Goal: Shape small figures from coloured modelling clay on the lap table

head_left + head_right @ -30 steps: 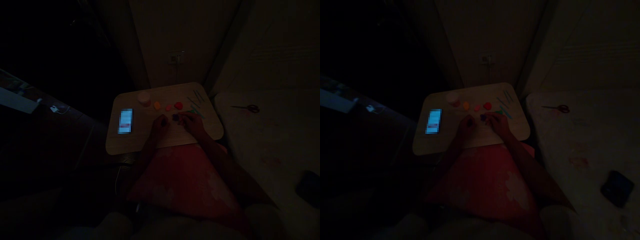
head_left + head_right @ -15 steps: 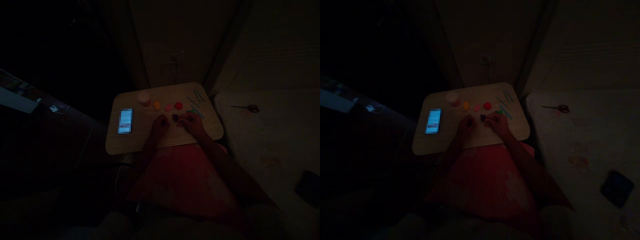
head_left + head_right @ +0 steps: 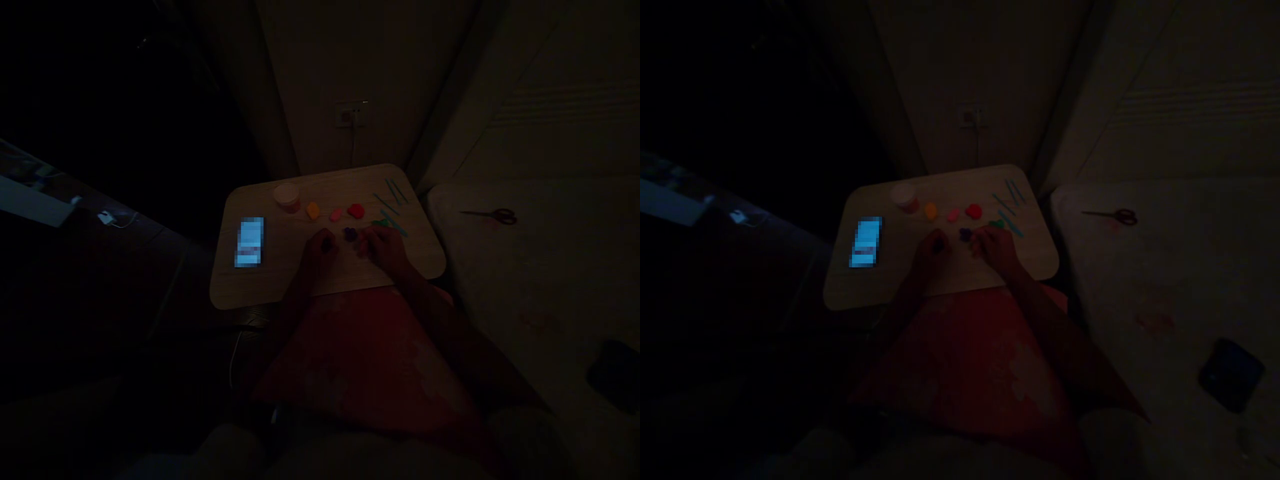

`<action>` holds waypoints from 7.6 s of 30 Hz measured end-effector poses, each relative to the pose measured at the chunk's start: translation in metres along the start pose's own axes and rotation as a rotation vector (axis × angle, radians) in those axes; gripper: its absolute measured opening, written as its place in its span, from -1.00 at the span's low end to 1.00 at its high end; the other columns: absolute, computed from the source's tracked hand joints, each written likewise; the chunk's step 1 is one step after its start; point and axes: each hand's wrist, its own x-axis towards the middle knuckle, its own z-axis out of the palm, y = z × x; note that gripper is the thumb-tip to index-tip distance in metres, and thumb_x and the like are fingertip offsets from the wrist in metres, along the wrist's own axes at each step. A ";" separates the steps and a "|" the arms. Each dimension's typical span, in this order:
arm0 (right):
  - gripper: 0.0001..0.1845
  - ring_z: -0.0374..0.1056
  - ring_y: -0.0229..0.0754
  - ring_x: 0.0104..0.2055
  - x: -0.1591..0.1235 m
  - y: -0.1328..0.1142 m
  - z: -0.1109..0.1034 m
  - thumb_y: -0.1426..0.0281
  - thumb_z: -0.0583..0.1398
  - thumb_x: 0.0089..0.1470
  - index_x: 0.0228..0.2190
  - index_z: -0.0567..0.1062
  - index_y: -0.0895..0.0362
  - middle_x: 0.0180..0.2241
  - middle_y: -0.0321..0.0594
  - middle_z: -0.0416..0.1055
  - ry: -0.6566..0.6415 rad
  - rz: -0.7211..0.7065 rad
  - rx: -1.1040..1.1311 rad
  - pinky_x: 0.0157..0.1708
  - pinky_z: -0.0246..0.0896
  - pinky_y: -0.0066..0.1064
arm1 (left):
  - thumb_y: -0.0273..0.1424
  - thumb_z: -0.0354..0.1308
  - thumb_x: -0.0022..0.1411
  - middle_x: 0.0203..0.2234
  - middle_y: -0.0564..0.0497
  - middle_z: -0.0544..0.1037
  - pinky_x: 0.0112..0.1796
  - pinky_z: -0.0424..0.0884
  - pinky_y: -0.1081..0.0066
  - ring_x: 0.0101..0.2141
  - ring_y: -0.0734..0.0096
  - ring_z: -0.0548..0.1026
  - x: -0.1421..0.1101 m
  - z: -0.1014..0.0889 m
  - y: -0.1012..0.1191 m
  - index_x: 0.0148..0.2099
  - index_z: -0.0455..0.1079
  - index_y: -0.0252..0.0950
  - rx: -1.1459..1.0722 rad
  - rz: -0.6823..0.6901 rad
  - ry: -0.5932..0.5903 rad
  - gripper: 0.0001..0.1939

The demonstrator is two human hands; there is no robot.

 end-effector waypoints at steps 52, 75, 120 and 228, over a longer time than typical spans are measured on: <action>-0.67 0.59 -0.07 -0.38 0.004 0.008 0.004 0.20 0.38 -0.02 -0.23 0.68 0.12 -0.30 -0.10 0.68 -0.001 -0.002 0.205 -0.24 0.59 -0.13 | -0.56 0.15 0.09 -0.49 0.15 0.32 -0.34 0.22 0.44 -0.42 0.47 0.28 0.001 0.001 -0.003 -0.37 0.22 -0.23 -0.012 0.011 0.003 -0.84; -0.58 0.47 -0.16 -0.49 0.001 -0.001 -0.002 0.04 0.36 0.05 -0.24 0.70 0.12 -0.43 -0.17 0.61 0.018 -0.043 0.193 -0.39 0.45 -0.24 | -0.52 0.14 0.09 -0.48 0.13 0.32 -0.34 0.22 0.43 -0.41 0.45 0.28 0.000 0.001 -0.004 -0.36 0.22 -0.23 -0.013 0.021 0.002 -0.86; -0.64 0.52 -0.15 -0.50 0.003 0.003 0.001 0.12 0.36 -0.01 -0.26 0.64 0.12 -0.44 -0.19 0.63 0.043 0.034 0.234 -0.43 0.49 -0.28 | -0.55 0.14 0.07 -0.49 0.14 0.30 -0.35 0.19 0.43 -0.42 0.46 0.27 0.001 0.001 -0.002 -0.37 0.22 -0.23 -0.009 0.005 0.001 -0.85; -0.69 0.56 -0.10 -0.39 0.006 0.007 0.001 0.21 0.39 -0.04 -0.24 0.70 0.09 -0.34 -0.14 0.67 0.104 -0.026 0.150 -0.33 0.51 -0.24 | -0.56 0.15 0.06 -0.48 0.13 0.34 -0.35 0.23 0.44 -0.41 0.44 0.30 0.001 0.000 -0.001 -0.37 0.25 -0.23 0.023 -0.014 0.011 -0.85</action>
